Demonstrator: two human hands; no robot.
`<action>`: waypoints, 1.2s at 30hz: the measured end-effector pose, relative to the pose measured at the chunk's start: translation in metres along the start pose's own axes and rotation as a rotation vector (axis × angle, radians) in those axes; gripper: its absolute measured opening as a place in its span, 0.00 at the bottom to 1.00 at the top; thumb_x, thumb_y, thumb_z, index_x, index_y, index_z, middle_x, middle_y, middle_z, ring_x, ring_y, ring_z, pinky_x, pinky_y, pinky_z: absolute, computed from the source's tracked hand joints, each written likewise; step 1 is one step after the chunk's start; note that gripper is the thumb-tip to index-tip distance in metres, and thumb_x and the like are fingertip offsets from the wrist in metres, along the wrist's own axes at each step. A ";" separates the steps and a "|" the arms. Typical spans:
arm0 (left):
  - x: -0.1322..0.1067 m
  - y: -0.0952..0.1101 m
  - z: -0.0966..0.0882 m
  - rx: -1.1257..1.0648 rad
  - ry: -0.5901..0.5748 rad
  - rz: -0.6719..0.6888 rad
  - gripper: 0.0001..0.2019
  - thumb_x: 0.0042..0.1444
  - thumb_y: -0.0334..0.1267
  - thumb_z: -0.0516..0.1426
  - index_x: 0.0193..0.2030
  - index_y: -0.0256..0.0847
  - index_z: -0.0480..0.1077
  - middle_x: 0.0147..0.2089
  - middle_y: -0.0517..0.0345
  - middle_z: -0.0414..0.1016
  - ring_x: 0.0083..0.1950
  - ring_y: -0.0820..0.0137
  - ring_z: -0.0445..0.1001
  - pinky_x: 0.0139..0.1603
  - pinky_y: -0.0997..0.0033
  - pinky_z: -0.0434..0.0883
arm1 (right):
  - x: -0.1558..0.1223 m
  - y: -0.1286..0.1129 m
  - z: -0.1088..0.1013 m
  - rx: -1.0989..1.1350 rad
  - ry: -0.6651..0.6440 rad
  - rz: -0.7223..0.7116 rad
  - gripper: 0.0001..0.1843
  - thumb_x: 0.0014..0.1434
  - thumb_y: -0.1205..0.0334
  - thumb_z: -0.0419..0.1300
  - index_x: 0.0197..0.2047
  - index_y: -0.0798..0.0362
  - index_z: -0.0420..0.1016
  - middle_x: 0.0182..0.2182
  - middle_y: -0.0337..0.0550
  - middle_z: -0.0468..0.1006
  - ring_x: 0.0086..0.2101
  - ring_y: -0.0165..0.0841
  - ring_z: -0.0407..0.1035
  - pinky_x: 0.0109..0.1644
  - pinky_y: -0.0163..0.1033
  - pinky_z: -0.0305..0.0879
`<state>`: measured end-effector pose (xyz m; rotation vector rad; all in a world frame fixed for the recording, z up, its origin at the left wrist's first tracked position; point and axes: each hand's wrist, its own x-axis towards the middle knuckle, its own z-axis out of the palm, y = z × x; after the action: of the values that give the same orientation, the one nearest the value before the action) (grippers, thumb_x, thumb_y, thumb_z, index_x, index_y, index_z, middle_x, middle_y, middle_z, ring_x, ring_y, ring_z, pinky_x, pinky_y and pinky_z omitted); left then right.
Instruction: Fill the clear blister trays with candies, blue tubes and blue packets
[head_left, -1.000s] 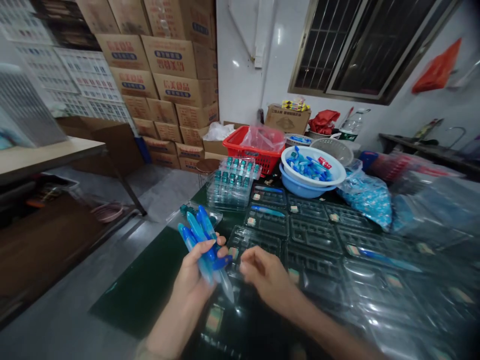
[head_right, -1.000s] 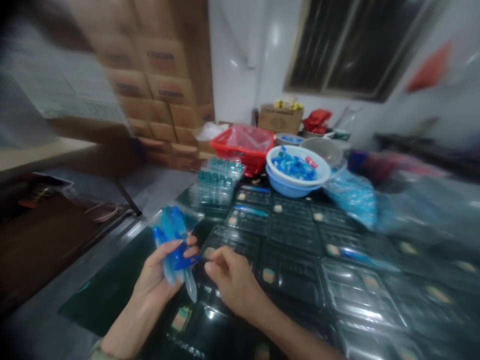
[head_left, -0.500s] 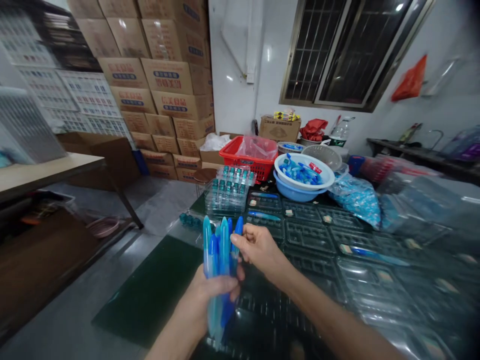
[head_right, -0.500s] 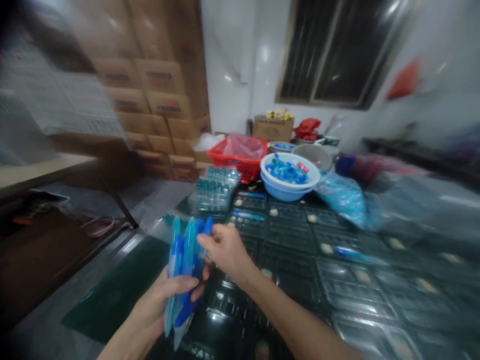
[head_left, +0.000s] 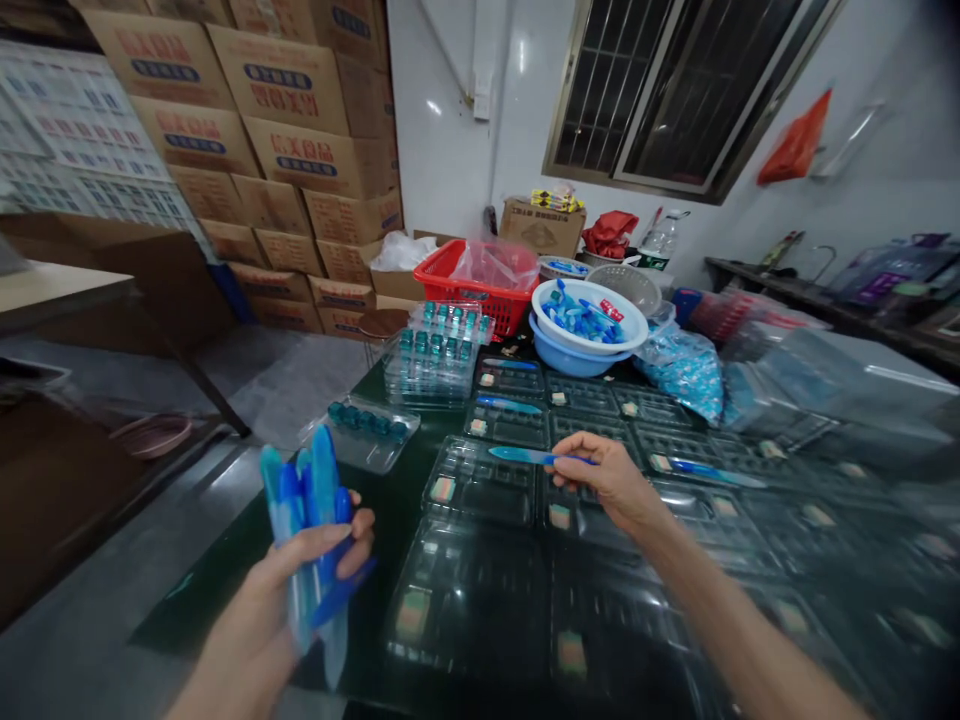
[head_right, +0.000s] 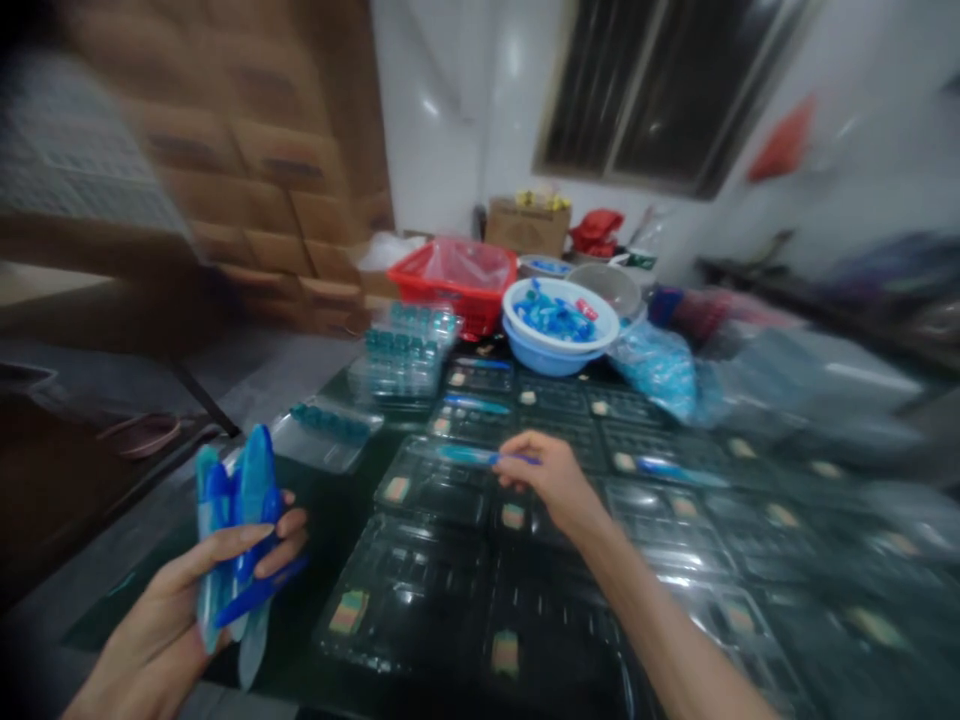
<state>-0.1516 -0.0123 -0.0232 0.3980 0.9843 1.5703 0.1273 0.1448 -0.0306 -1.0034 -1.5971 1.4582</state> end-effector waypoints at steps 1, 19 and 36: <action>-0.002 0.002 -0.001 0.001 0.001 0.015 0.12 0.44 0.26 0.56 0.38 0.37 0.67 0.29 0.57 0.64 0.22 0.78 0.60 0.23 0.75 0.64 | 0.000 0.006 0.000 -0.063 0.010 -0.029 0.13 0.47 0.57 0.63 0.33 0.57 0.70 0.26 0.42 0.75 0.26 0.31 0.68 0.27 0.33 0.60; 0.011 -0.030 0.038 -0.150 -0.015 -0.010 0.06 0.47 0.28 0.56 0.34 0.36 0.66 0.27 0.60 0.66 0.23 0.78 0.63 0.23 0.77 0.61 | 0.000 -0.004 0.081 -0.412 -0.058 -0.332 0.08 0.56 0.62 0.53 0.35 0.54 0.72 0.30 0.42 0.73 0.31 0.32 0.65 0.37 0.37 0.61; -0.025 -0.035 0.051 0.230 -0.035 0.076 0.09 0.40 0.35 0.63 0.29 0.32 0.72 0.19 0.57 0.66 0.18 0.76 0.62 0.19 0.76 0.58 | -0.018 -0.037 0.103 0.050 -0.411 0.107 0.14 0.50 0.51 0.58 0.25 0.54 0.65 0.14 0.34 0.64 0.15 0.25 0.56 0.16 0.29 0.48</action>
<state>-0.0855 -0.0184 -0.0138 0.6271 1.1381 1.5170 0.0394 0.0836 -0.0019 -0.8057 -1.8003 1.8595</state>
